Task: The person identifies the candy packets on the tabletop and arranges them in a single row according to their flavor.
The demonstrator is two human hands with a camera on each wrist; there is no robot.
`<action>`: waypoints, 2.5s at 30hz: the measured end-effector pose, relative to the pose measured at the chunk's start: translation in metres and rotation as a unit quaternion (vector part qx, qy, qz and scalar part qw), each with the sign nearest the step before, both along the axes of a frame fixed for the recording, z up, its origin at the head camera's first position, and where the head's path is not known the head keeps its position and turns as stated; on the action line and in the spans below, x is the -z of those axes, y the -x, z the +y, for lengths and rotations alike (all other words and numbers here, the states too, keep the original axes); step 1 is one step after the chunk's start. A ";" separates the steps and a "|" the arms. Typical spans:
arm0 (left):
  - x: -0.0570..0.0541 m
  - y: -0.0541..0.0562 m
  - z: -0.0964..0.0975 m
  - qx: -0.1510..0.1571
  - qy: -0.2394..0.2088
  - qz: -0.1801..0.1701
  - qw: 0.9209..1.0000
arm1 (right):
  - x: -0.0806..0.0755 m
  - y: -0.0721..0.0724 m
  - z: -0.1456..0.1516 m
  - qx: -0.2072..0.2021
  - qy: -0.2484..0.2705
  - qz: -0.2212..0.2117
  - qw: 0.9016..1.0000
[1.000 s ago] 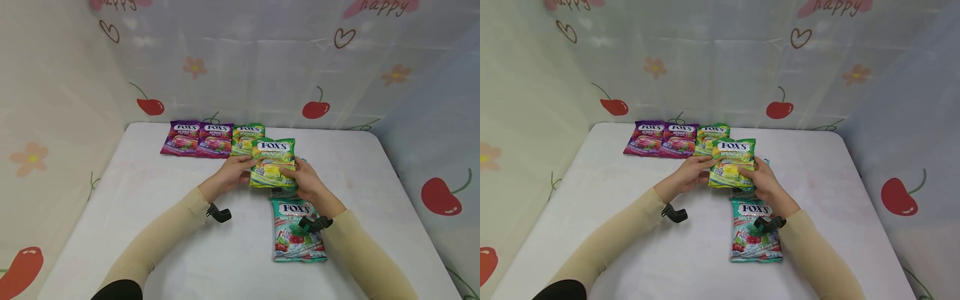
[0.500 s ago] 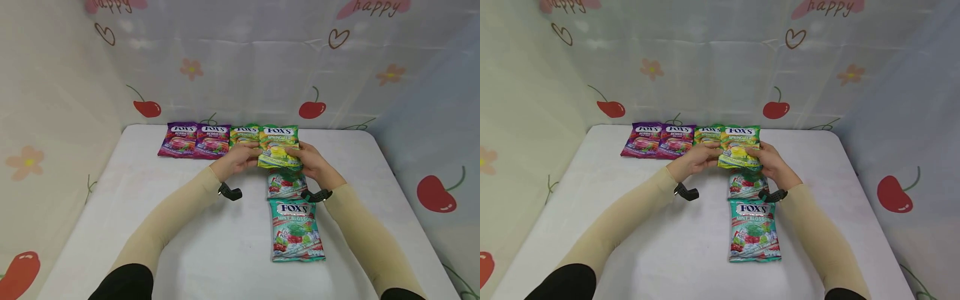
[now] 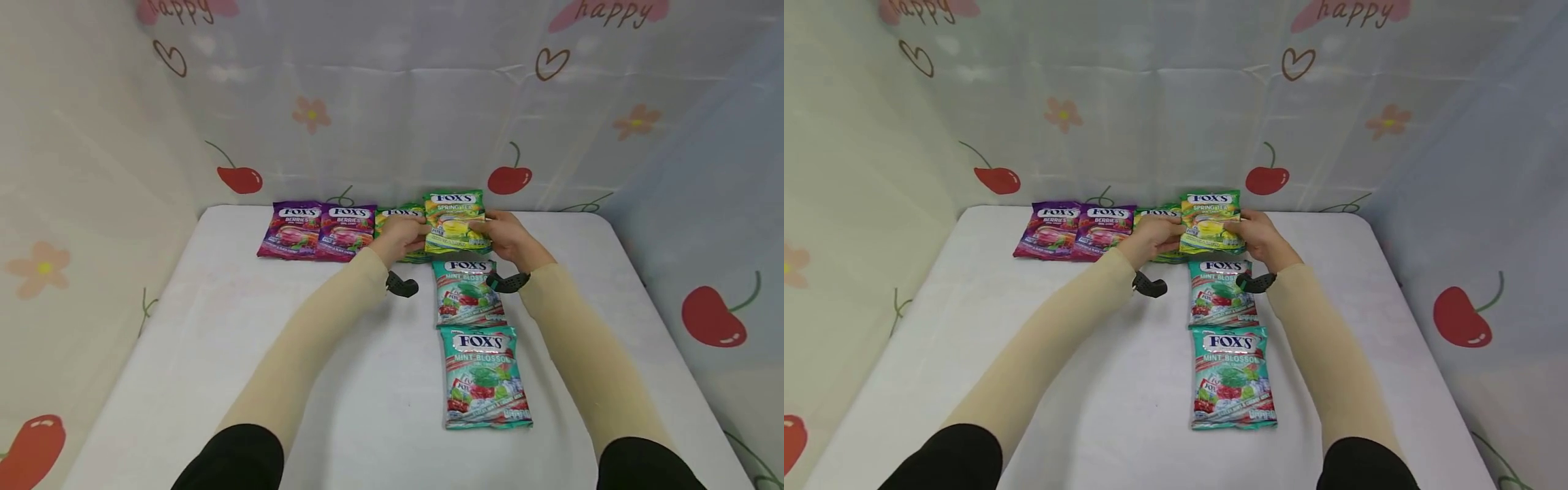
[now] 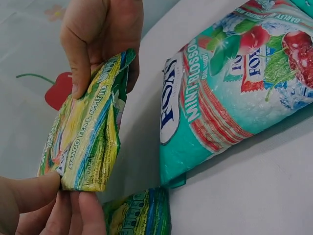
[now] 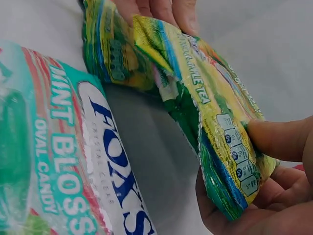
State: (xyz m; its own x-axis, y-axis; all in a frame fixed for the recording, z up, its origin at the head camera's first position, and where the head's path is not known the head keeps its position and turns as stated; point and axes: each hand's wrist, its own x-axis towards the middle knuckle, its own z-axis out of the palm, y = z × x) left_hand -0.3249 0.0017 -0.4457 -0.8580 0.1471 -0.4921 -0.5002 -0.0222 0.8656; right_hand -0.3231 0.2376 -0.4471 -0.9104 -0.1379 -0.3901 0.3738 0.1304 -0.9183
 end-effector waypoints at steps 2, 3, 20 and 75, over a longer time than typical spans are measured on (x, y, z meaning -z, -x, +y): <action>0.003 0.003 0.003 0.003 -0.001 0.003 1.000 | 0.002 0.003 0.002 0.003 -0.014 -0.002 1.000; 0.004 0.004 0.005 0.004 0.002 0.005 1.000 | 0.003 0.004 0.003 0.003 -0.018 -0.005 1.000; 0.012 -0.001 0.022 -0.009 0.119 0.023 0.993 | 0.030 0.012 0.004 0.031 -0.094 -0.034 0.995; 0.037 -0.054 -0.041 0.111 0.036 -0.044 0.992 | 0.025 -0.083 0.057 -0.017 -0.119 -0.085 0.989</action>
